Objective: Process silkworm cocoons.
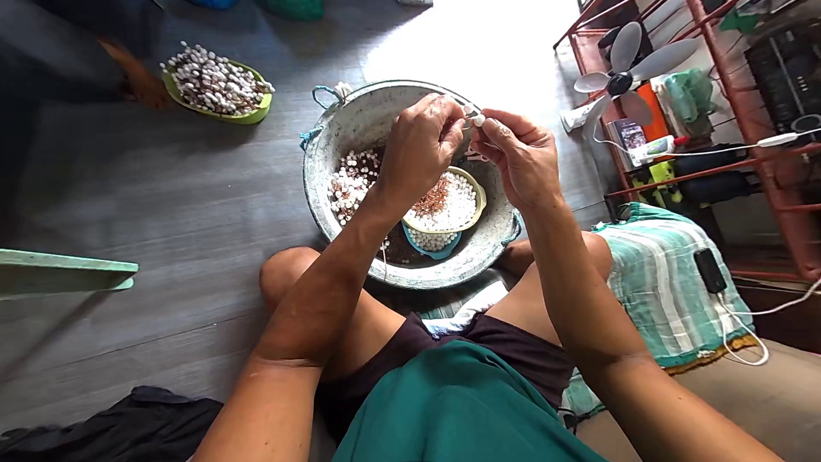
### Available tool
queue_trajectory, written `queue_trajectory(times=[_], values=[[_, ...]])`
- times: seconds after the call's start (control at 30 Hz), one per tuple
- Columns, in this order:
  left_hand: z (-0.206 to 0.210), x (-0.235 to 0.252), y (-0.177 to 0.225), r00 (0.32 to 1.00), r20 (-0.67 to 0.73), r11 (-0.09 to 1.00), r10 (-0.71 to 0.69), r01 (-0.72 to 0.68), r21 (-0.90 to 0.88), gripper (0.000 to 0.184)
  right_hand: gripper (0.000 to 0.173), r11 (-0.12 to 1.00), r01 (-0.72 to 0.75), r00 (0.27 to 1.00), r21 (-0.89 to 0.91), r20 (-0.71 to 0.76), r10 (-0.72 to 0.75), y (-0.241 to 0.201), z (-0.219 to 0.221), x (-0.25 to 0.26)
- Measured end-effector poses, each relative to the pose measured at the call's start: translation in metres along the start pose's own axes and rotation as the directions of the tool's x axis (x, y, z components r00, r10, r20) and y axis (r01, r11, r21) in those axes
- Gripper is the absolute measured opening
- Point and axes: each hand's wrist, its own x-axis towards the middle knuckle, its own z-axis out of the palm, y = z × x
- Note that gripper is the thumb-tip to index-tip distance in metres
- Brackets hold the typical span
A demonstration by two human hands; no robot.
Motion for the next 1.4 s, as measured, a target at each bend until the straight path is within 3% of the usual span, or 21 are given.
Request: queue_trajectory(times=[0.6, 1.07, 1.23, 1.4], values=[[0.002, -0.001, -0.001, 1.0, 0.022, 0.999, -0.015, 0.014, 0.05, 0.015, 0.018, 0.997, 0.05, 0.999, -0.064, -0.012, -0.051, 0.002, 0.001, 0.0], [0.0, -0.001, 0.002, 0.999, 0.035, 0.999, -0.007, 0.005, 0.036, 0.015, 0.02, 0.999, -0.019, 1.0, -0.044, -0.014, 0.019, 0.002, 0.001, 0.001], [-0.006, -0.001, 0.001, 0.999, 0.032, 0.998, 0.006, -0.004, -0.07, 0.016, 0.022, 0.947, -0.132, 0.989, 0.292, -0.023, 0.145, -0.001, -0.008, -0.008], [-0.024, 0.001, -0.002, 0.995, 0.099, 0.988, 0.009, 0.006, -0.152, 0.015, 0.023, 0.734, -0.235, 0.962, 0.638, 0.043, 0.271, -0.005, -0.019, -0.034]])
